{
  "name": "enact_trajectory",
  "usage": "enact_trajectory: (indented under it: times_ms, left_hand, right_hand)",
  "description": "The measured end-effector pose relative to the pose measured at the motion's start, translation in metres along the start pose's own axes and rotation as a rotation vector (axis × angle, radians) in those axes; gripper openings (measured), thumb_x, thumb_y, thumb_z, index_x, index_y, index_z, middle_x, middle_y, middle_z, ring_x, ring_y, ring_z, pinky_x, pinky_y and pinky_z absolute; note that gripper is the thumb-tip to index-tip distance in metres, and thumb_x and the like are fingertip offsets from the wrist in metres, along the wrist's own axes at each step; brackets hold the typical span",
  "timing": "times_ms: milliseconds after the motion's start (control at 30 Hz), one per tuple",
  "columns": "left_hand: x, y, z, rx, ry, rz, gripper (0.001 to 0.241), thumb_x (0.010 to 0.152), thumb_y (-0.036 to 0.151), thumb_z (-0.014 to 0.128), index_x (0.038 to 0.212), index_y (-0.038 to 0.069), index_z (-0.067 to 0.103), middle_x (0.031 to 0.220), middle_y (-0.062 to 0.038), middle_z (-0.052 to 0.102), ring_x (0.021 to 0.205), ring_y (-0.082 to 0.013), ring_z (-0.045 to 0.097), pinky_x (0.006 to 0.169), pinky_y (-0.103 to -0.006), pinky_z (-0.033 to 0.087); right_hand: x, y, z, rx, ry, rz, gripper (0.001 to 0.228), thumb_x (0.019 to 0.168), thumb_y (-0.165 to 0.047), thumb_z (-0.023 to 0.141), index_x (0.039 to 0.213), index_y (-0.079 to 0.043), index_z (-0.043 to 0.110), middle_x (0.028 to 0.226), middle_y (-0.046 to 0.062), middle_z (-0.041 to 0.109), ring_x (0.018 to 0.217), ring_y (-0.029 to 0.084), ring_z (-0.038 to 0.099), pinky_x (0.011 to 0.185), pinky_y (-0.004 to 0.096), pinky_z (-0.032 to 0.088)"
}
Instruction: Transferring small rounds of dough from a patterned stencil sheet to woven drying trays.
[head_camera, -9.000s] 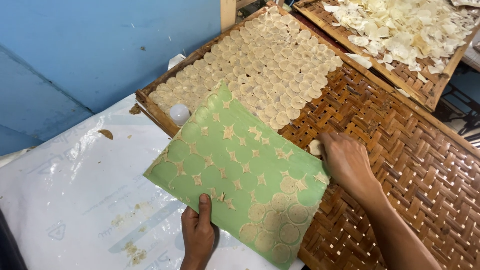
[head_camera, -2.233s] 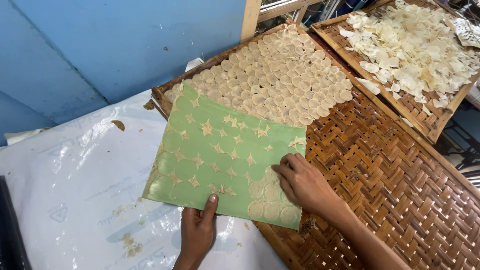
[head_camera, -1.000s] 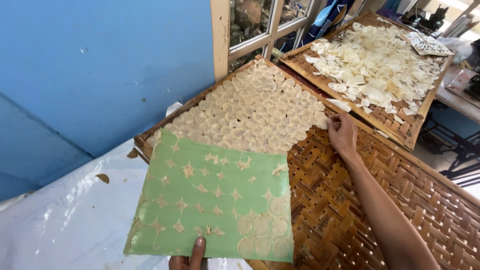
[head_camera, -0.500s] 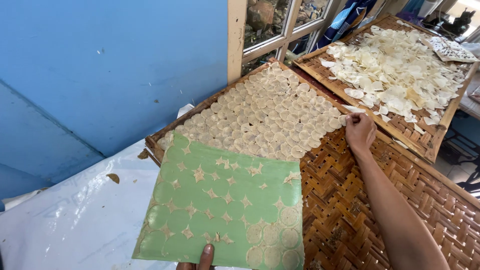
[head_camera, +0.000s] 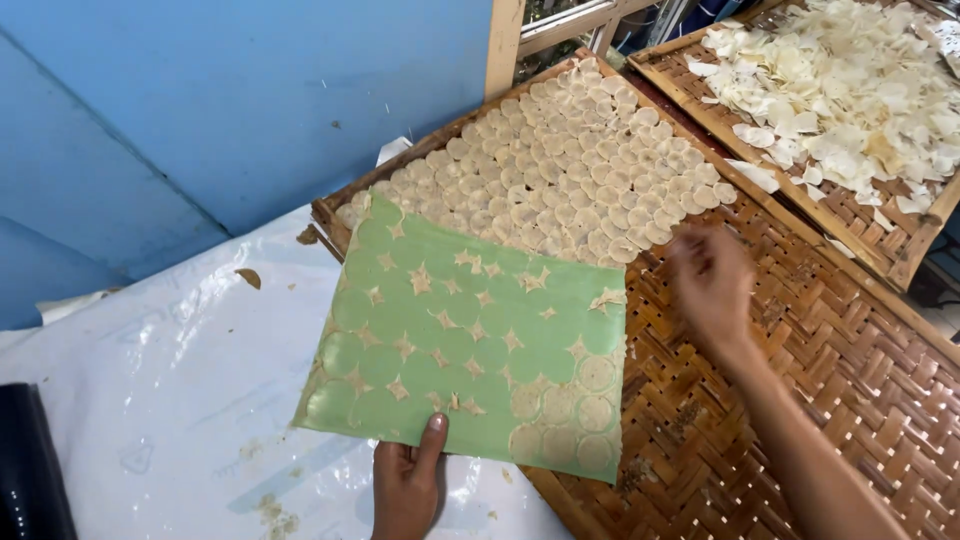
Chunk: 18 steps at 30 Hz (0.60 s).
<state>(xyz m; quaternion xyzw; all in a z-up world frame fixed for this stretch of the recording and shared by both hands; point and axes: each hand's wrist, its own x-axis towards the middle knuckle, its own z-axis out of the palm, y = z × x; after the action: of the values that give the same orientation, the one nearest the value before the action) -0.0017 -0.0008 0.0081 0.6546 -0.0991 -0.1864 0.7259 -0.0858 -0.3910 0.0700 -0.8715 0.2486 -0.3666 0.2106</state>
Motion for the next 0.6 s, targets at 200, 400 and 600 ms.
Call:
enact_trajectory:
  times_ms: [200, 400, 600]
  left_hand:
    - [-0.002, 0.004, 0.001, -0.059, -0.043, 0.016, 0.019, 0.096, 0.010, 0.063, 0.100, -0.008, 0.068, 0.074, -0.010, 0.071, 0.060, -0.0116, 0.058, 0.053, -0.0269, 0.049]
    - [-0.003, 0.013, 0.001, -0.012, -0.063, 0.030, 0.022, 0.097, 0.012, 0.061, 0.092, -0.008, 0.071, 0.067, -0.007, 0.068, 0.054, -0.0095, 0.052, 0.048, -0.0264, 0.044]
    - [-0.004, 0.017, 0.001, 0.033, -0.056, 0.043, 0.024, 0.097, 0.015, 0.062, 0.091, -0.007, 0.072, 0.063, -0.006, 0.067, 0.050, -0.0089, 0.049, 0.044, -0.0265, 0.040]
  right_hand:
    - [-0.085, -0.098, 0.007, 0.037, -0.583, -0.256, 0.025, 0.094, -0.021, 0.060, 0.113, -0.010, 0.074, 0.105, 0.008, 0.065, 0.088, 0.018, 0.062, 0.072, 0.030, 0.057]
    - [-0.105, -0.134, 0.013, -0.119, -0.666, -0.409, 0.031, 0.096, -0.022, 0.059, 0.120, -0.007, 0.072, 0.094, 0.006, 0.060, 0.079, 0.016, 0.057, 0.063, 0.028, 0.056]
    - [-0.109, -0.140, 0.017, -0.080, -0.651, -0.346, 0.021, 0.095, -0.023, 0.064, 0.105, -0.006, 0.072, 0.097, 0.006, 0.060, 0.083, 0.017, 0.059, 0.069, 0.030, 0.057]
